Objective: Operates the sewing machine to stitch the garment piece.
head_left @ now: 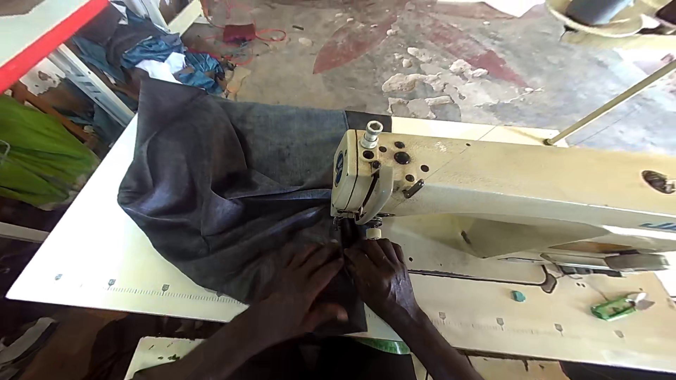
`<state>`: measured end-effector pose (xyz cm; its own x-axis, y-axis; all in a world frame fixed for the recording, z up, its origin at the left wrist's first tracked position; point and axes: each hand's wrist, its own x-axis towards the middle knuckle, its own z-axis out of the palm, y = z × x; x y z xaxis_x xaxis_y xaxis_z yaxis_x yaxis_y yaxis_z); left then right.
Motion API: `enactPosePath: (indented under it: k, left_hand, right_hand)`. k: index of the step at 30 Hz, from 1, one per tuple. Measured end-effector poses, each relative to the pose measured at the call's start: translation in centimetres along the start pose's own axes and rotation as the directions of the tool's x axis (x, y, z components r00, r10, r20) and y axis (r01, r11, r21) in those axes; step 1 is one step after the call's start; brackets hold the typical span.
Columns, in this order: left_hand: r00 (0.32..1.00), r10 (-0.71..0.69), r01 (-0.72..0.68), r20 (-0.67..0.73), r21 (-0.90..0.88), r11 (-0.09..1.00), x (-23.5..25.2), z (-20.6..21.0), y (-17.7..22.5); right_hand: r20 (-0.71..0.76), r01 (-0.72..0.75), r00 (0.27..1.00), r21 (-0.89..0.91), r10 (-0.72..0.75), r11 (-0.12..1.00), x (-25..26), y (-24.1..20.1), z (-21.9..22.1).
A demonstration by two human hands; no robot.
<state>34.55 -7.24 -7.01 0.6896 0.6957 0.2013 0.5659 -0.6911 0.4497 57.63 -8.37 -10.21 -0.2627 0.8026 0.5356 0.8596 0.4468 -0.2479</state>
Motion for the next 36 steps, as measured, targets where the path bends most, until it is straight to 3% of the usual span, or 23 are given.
enactPosePath:
  k: [4, 8, 10, 12, 14, 18, 20, 22, 24, 25, 27, 29, 31, 33, 34, 36]
  left_hand:
    - [0.988, 0.01, -0.02, 0.154, 0.064, 0.998, -2.8, 1.0, 1.2]
    - [0.981, 0.148, -0.163, 0.123, 0.12, 0.979, -3.1, 0.4, 1.4]
    - [0.983, 0.147, -0.157, 0.109, 0.086, 0.984, -2.3, -1.0, 1.8]
    - [0.988, 0.154, -0.154, 0.013, 0.02, 0.988, -1.1, -3.1, 2.9]
    - [0.978, 0.178, -0.172, -0.11, 0.063, 0.983, -0.3, -4.9, 4.0]
    - [0.897, 0.27, -0.254, -0.35, 0.091, 0.963, -1.8, -3.3, 6.3]
    - [0.916, 0.287, -0.309, -0.281, -0.036, 0.951, -3.5, -0.4, 8.1]
    - [0.985, 0.139, -0.164, -0.102, -0.311, 0.936, -4.3, 2.7, 8.9]
    - [0.988, -0.155, 0.115, -0.018, -0.587, 0.802, -3.5, 4.6, 8.6]
    - [0.945, -0.326, 0.222, -0.014, -0.704, 0.675, -2.4, 5.1, 8.2]
    - [0.793, -0.608, 0.271, -0.035, -0.873, 0.404, 0.0, 5.1, 8.1]
    - [0.64, -0.768, 0.189, -0.009, -0.967, 0.169, 1.9, 4.6, 8.4]
    - [0.535, -0.836, 0.115, 0.121, -0.991, -0.069, 3.2, 3.8, 8.5]
    - [0.5, -0.807, 0.052, 0.316, -0.941, -0.336, 3.9, 2.7, 8.1]
    - [0.526, -0.762, 0.025, 0.379, -0.902, -0.432, 4.0, 2.2, 7.5]
    - [0.644, -0.631, 0.036, 0.434, -0.84, -0.541, 3.7, 1.5, 6.2]
  right_hand:
    - [0.011, 0.058, 0.998, 0.016, -0.059, 0.998, 0.0, 0.0, 0.0]
    - [0.024, 0.123, 0.992, 0.035, -0.124, 0.992, -0.1, 0.2, -0.1]
    - [0.039, 0.13, 0.99, 0.043, -0.132, 0.991, 0.0, 0.1, -0.1]
    - [0.049, 0.138, 0.989, 0.073, -0.142, 0.988, 0.2, 0.3, -0.4]
    - [-0.009, 0.12, 0.993, 0.129, -0.12, 0.984, 0.2, 0.2, -0.4]
    - [-0.09, 0.084, 0.994, 0.207, -0.067, 0.975, 0.3, 0.0, -0.1]
    - [-0.107, 0.065, 0.993, 0.213, -0.043, 0.975, 0.1, 0.1, -0.2]
    - [-0.113, 0.06, 0.993, 0.211, -0.037, 0.976, -0.2, 0.1, -0.3]
    - [-0.147, 0.067, 0.989, 0.22, -0.035, 0.973, -0.2, 0.2, -0.3]
    - [-0.176, 0.067, 0.984, 0.231, -0.026, 0.971, -0.2, 0.2, -0.3]
    - [-0.224, 0.056, 0.975, 0.263, 0.005, 0.963, -0.4, 0.3, -0.4]
    - [-0.257, 0.044, 0.966, 0.305, 0.038, 0.951, -0.4, -0.3, -0.5]
    - [-0.284, 0.043, 0.957, 0.336, 0.058, 0.941, -0.3, -1.3, -0.6]
    - [-0.293, 0.068, 0.956, 0.33, 0.034, 0.942, -0.5, -2.3, -0.8]
    - [-0.287, 0.09, 0.958, 0.312, 0.004, 0.946, -0.7, -2.9, -1.0]
    - [-0.264, 0.134, 0.963, 0.293, -0.054, 0.947, -1.5, -3.9, -1.4]
